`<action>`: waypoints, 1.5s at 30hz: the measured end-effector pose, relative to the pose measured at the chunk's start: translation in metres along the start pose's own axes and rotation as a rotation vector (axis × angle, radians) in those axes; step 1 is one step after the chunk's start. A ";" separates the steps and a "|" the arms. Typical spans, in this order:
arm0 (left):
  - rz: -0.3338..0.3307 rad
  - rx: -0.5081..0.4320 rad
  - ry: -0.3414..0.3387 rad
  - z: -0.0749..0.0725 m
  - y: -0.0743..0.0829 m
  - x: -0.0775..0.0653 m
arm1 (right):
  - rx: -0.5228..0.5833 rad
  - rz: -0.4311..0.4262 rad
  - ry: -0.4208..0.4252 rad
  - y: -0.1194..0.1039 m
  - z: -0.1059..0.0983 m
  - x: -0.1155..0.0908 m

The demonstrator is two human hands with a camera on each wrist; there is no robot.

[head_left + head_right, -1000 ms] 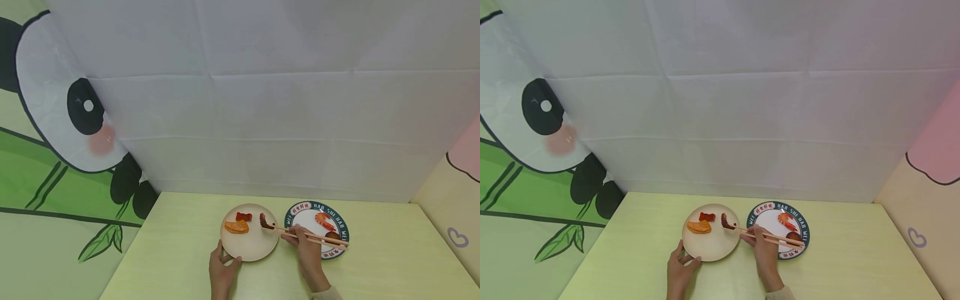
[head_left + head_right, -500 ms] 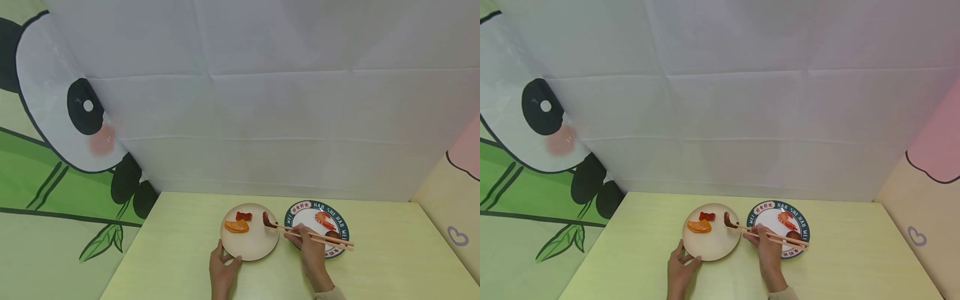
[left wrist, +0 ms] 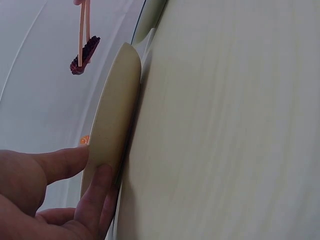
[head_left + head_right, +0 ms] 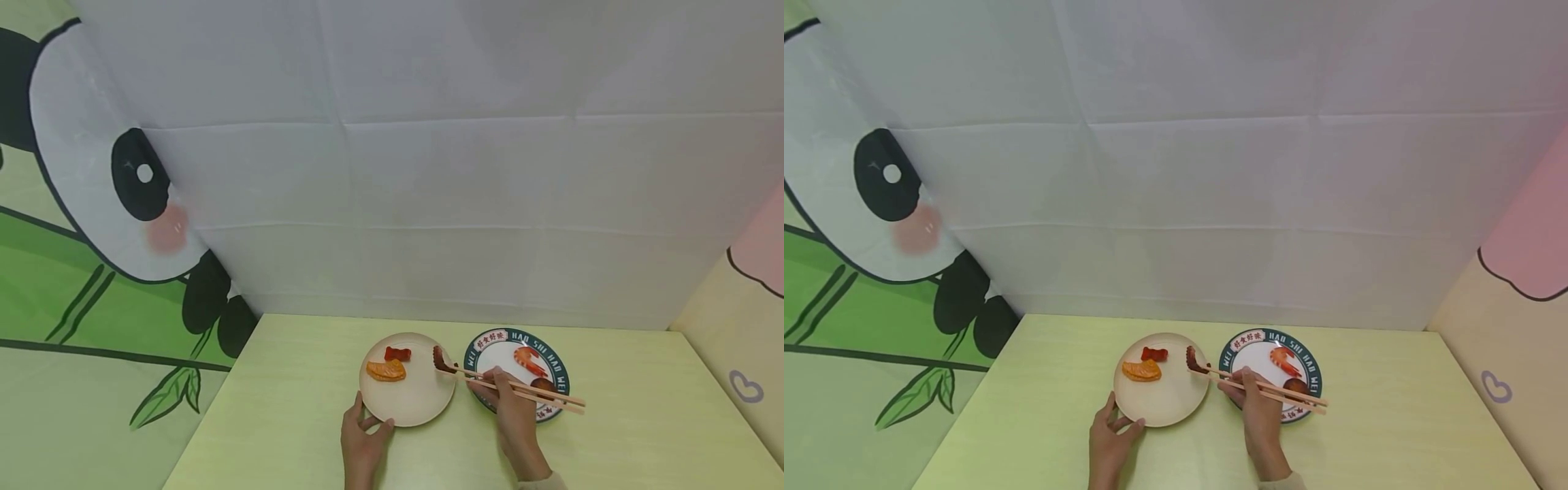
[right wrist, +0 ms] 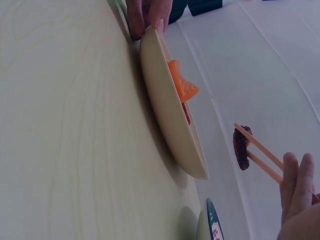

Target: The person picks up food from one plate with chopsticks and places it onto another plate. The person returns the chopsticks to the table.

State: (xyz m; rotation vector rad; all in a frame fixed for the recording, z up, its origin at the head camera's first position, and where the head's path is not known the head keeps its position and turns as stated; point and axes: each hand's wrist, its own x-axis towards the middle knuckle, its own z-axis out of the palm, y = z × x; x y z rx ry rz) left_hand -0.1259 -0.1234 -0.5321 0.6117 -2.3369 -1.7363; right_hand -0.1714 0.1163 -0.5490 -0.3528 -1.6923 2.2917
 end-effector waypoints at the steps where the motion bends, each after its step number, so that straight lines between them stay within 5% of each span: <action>1: 0.000 0.002 -0.002 0.000 0.000 0.000 | 0.006 0.001 0.006 0.004 -0.002 0.002; 9: 0.000 -0.001 -0.006 -0.001 0.000 0.000 | 0.062 0.017 0.008 0.012 -0.012 0.009; 18: -0.018 0.004 -0.005 0.000 0.001 0.000 | 0.041 0.033 0.018 -0.046 0.003 -0.017; 29: -0.022 0.003 -0.001 0.000 0.001 0.001 | 0.107 0.004 0.049 0.004 -0.025 0.012; 36: -0.013 -0.002 -0.007 -0.001 0.000 0.002 | 0.059 -0.002 0.099 0.006 -0.028 0.014; 45: -0.028 -0.009 -0.012 0.000 -0.001 0.003 | 0.135 -0.059 0.048 -0.006 -0.033 0.010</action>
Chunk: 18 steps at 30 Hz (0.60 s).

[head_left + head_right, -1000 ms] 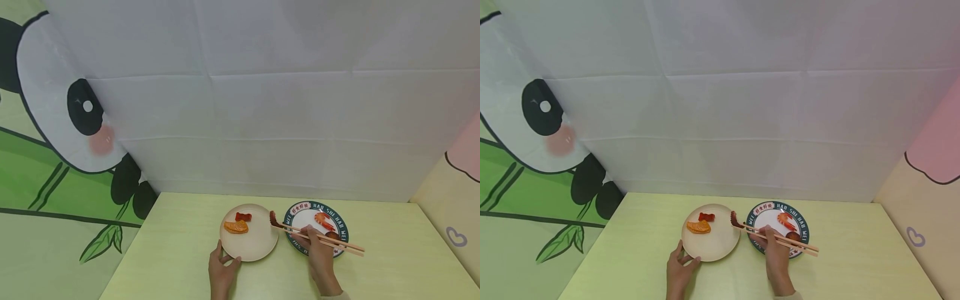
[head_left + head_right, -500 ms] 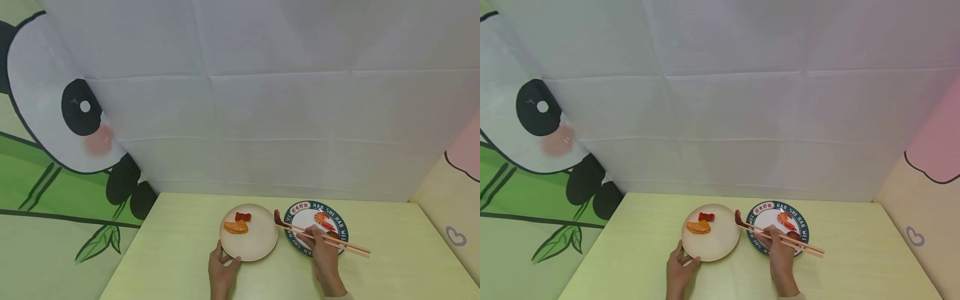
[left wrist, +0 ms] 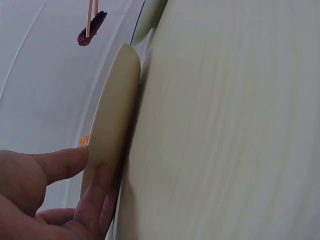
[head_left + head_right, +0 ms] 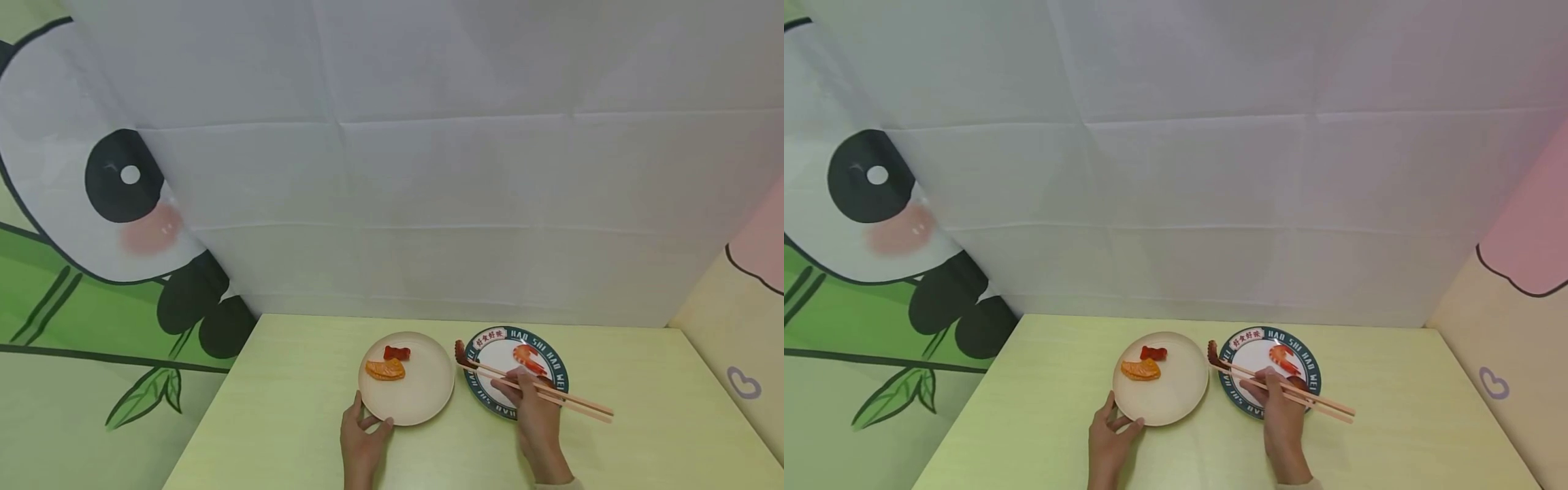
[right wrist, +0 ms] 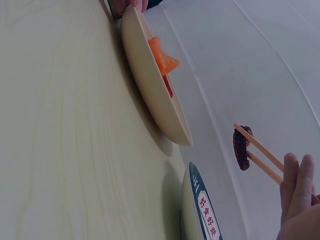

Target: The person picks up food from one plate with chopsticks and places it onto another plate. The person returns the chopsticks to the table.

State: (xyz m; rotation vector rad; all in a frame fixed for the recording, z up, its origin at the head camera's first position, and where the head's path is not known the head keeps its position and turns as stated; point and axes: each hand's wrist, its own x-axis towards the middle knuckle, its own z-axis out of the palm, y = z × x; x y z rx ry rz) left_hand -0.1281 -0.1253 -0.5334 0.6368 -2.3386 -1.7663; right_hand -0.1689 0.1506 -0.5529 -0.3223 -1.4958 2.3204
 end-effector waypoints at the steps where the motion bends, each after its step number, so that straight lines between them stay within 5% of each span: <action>1: -0.003 0.001 0.003 0.000 0.000 0.000 | 0.001 0.003 0.004 -0.001 -0.001 0.000; 9: 0.027 0.005 0.003 0.000 -0.001 -0.001 | -0.048 0.071 0.131 0.005 -0.011 0.007; 18: 0.031 0.005 0.005 0.000 -0.003 0.000 | -0.051 0.047 0.141 0.004 -0.020 0.011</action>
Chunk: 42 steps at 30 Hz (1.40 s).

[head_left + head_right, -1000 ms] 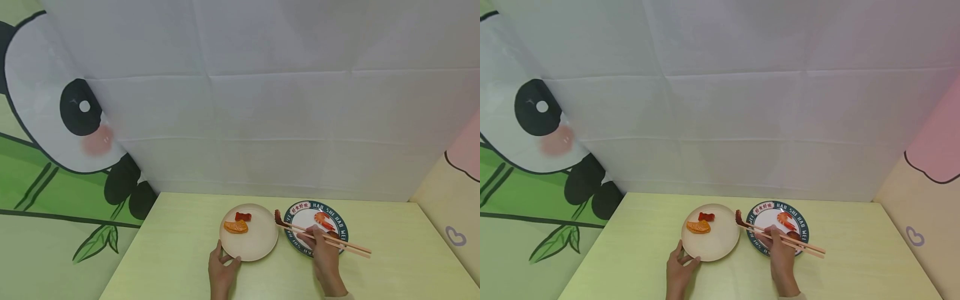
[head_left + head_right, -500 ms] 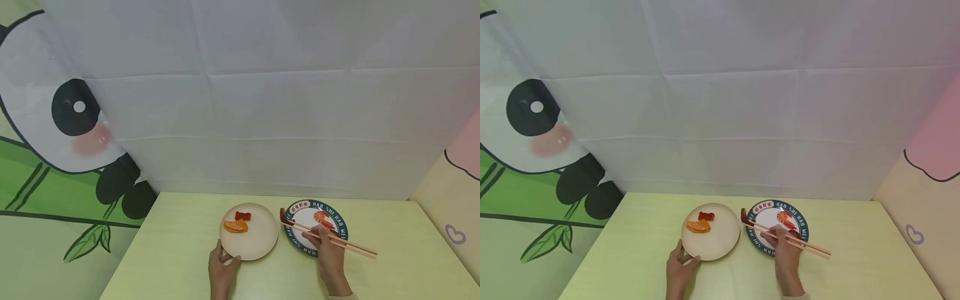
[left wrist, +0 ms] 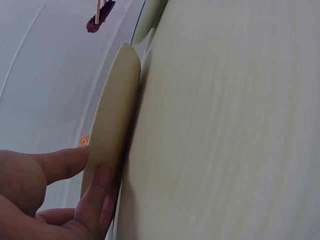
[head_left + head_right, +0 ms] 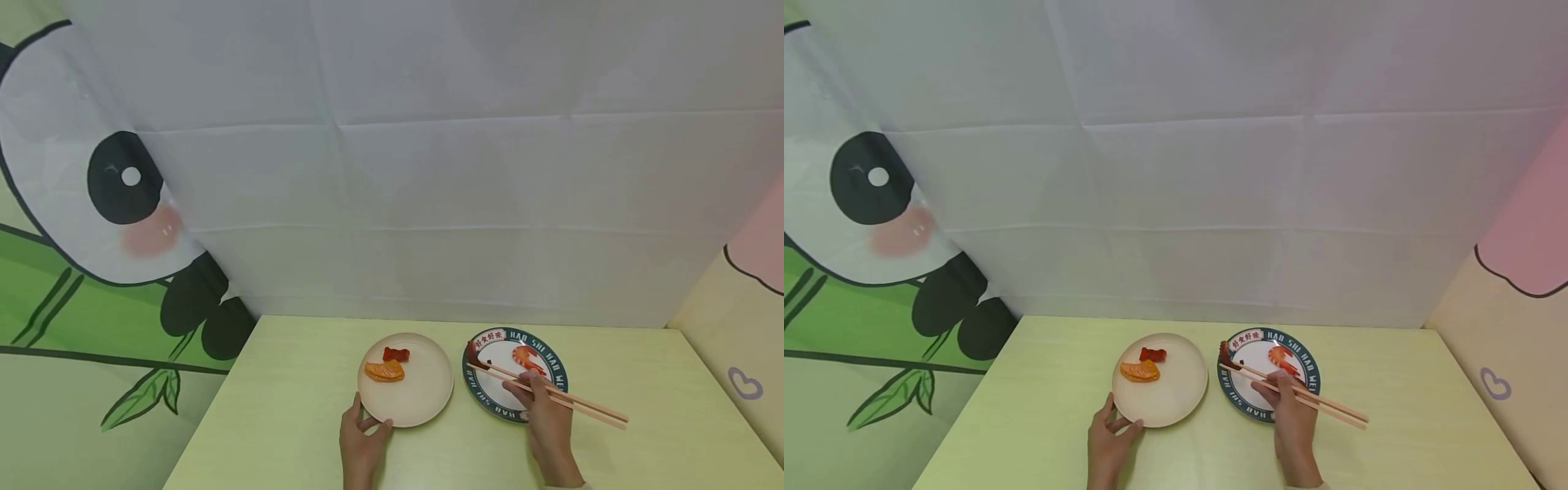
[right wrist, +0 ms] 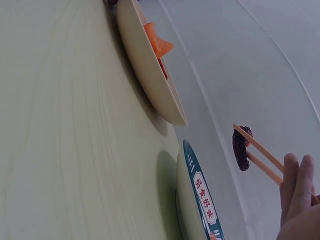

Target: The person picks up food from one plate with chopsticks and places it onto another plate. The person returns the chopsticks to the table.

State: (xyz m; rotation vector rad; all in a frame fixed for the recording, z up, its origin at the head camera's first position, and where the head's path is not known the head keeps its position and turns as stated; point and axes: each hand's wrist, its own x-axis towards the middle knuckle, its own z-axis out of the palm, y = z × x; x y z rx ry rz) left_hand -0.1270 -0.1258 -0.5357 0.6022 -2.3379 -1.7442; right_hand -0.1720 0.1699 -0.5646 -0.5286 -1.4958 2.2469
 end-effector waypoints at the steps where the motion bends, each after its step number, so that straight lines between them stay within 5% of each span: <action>1: 0.002 -0.002 -0.001 0.000 0.000 0.000 | 0.016 0.001 0.013 0.001 -0.001 0.001; 9: -0.005 -0.003 0.001 0.001 -0.001 -0.001 | -0.070 -0.009 0.000 -0.017 -0.001 -0.007; 20: 0.001 -0.012 -0.007 -0.001 0.001 -0.002 | -0.096 0.086 0.102 -0.064 0.015 -0.031; 30: 0.012 -0.031 -0.004 0.000 0.001 -0.002 | -0.079 0.004 0.057 -0.045 -0.002 -0.017; 34: 0.014 -0.023 -0.001 0.000 0.000 -0.002 | -0.088 0.057 0.109 -0.058 0.004 -0.023; 42: 0.013 -0.015 -0.001 0.000 -0.001 -0.002 | -0.098 0.019 0.094 -0.059 0.000 -0.023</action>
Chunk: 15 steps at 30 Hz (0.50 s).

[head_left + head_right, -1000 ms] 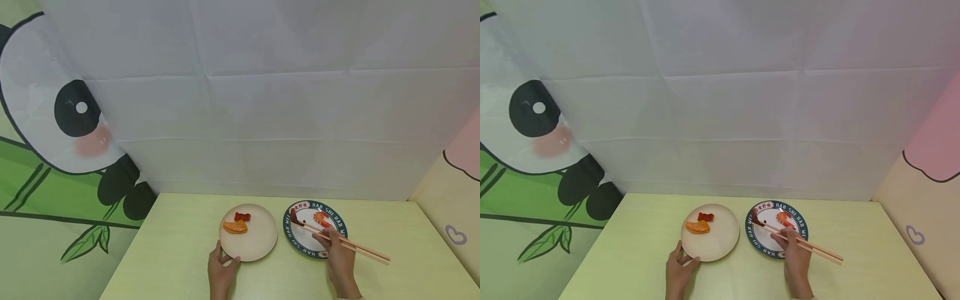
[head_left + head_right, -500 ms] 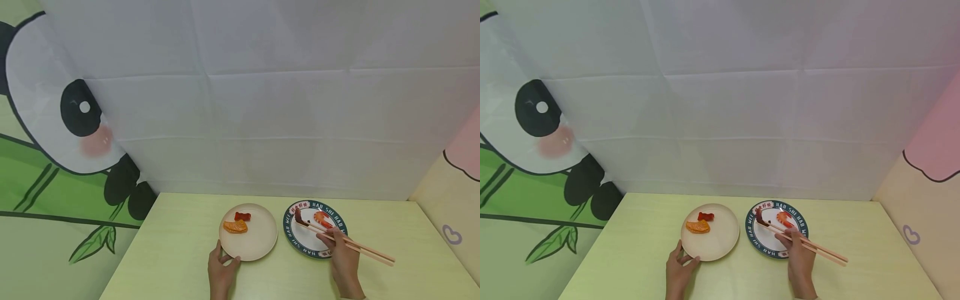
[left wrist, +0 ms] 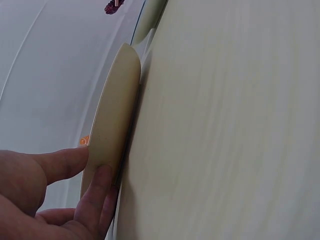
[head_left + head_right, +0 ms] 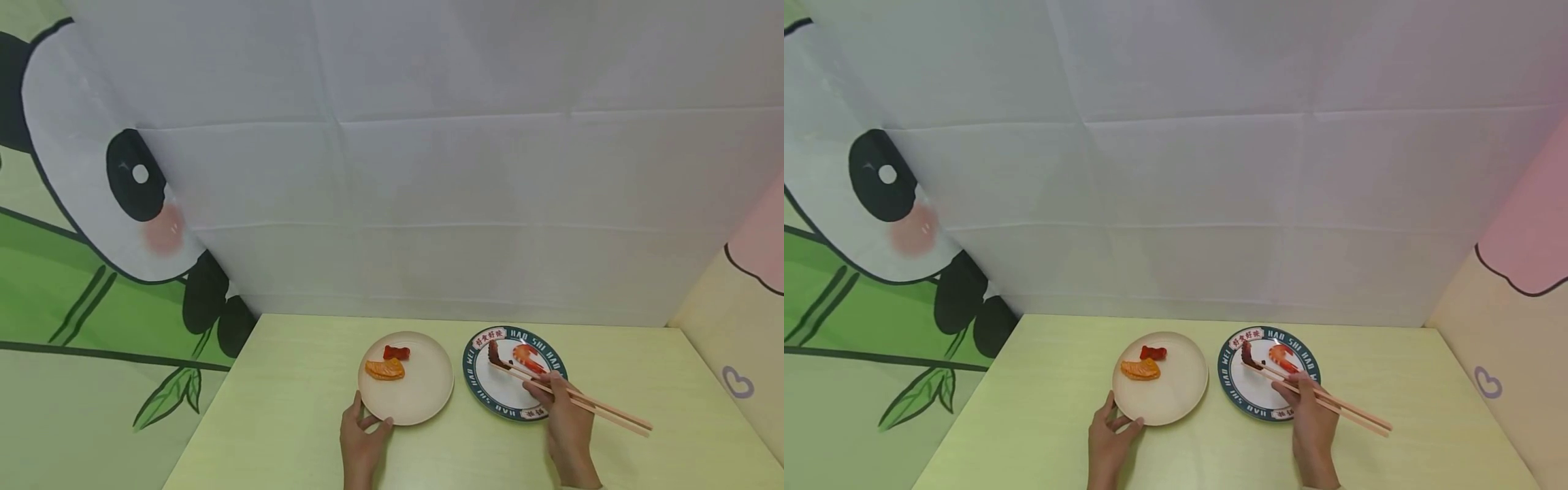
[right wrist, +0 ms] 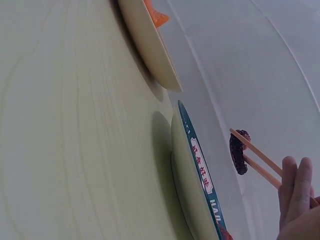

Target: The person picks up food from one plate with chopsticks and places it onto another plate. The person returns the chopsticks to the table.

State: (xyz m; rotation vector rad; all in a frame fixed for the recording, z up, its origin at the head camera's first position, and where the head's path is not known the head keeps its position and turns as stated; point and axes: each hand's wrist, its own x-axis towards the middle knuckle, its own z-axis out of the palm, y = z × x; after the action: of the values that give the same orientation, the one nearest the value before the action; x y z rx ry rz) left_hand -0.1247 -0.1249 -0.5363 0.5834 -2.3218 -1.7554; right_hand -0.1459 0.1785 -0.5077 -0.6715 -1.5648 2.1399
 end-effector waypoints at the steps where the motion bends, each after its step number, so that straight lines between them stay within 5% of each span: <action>1: -0.001 -0.001 0.001 0.000 0.000 0.000 | -0.012 0.020 0.019 -0.001 0.001 -0.001; 15: -0.020 -0.014 -0.004 0.001 -0.001 0.003 | 0.077 -0.037 -0.008 0.012 -0.011 0.011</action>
State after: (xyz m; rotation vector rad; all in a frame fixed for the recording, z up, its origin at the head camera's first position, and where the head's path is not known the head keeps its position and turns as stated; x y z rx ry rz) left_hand -0.1274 -0.1255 -0.5377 0.6031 -2.3121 -1.7815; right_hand -0.1484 0.1894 -0.5236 -0.6044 -1.4798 2.1658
